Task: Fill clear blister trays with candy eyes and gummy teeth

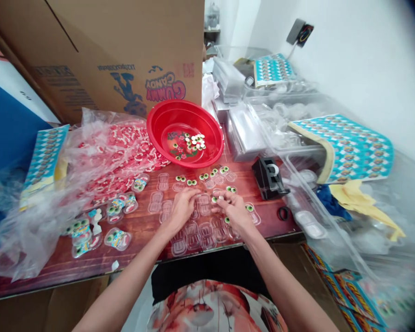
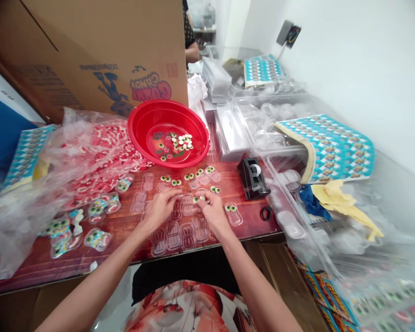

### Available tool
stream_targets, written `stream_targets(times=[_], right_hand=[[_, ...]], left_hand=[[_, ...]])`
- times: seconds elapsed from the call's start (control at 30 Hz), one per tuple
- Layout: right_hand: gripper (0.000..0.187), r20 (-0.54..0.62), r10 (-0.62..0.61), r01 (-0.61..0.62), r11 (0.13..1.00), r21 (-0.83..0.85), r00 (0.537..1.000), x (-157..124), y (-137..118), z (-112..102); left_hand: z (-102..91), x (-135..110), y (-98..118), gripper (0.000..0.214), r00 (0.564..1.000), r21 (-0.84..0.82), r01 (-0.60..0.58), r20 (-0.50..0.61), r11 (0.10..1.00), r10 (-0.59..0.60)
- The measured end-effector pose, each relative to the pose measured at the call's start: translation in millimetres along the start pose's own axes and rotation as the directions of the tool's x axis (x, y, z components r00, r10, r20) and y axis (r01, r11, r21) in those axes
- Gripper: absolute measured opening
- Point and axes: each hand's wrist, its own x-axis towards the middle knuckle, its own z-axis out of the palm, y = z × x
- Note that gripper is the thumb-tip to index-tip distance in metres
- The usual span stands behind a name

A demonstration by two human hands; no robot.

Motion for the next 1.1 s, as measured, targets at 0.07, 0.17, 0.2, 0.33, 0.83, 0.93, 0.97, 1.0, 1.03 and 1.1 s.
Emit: stream_targets(times=[0.07,0.17,0.2,0.33,0.83,0.93,0.97,1.0,1.03,1.1], right_hand=[[0.021,0.013,-0.026,0.028,0.983,-0.181,1.000,11,7,-1],[0.016,0.046,-0.133,0.140,0.883,-0.448,0.990,24,15,1],[0.016,0.073,-0.183,0.193,0.824,-0.533,0.980,27,17,3],[0.028,0.228,-0.300,0.357,0.505,-0.786,0.926,30,16,12],[0.029,0.282,-0.379,0.404,0.297,-0.865,0.882,33,24,16],[0.022,0.226,-0.443,0.421,0.412,-0.808,0.868,31,17,11],[0.021,0.193,-0.440,0.407,0.466,-0.786,0.877,29,14,9],[0.021,0.162,-0.420,0.385,0.524,-0.760,0.893,28,12,6],[0.022,0.139,-0.388,0.359,0.580,-0.731,0.911,25,10,4],[0.024,0.124,-0.308,0.309,0.674,-0.671,0.943,18,6,2]], left_hand=[[2.6,3,0,0.031,0.998,0.047,-0.063,0.031,0.997,0.062],[7.5,4,-1,0.029,0.991,0.102,-0.124,0.067,0.987,0.118],[9.6,4,-2,0.029,0.989,0.120,-0.140,0.074,0.983,0.132],[19.1,1,-10,0.032,0.982,0.161,-0.182,0.087,0.970,0.170],[22.6,3,-7,0.021,0.993,0.236,-0.028,0.115,0.971,0.001],[17.4,5,-3,0.018,0.991,0.221,-0.019,0.132,0.975,-0.011],[14.4,5,-2,0.017,0.991,0.206,-0.023,0.131,0.978,-0.004],[10.9,5,0,0.016,0.993,0.185,-0.029,0.121,0.982,0.006],[7.0,4,1,0.015,0.995,0.154,-0.032,0.100,0.987,0.016],[-0.7,-1,4,0.015,0.999,0.060,0.001,0.042,0.998,-0.004]])
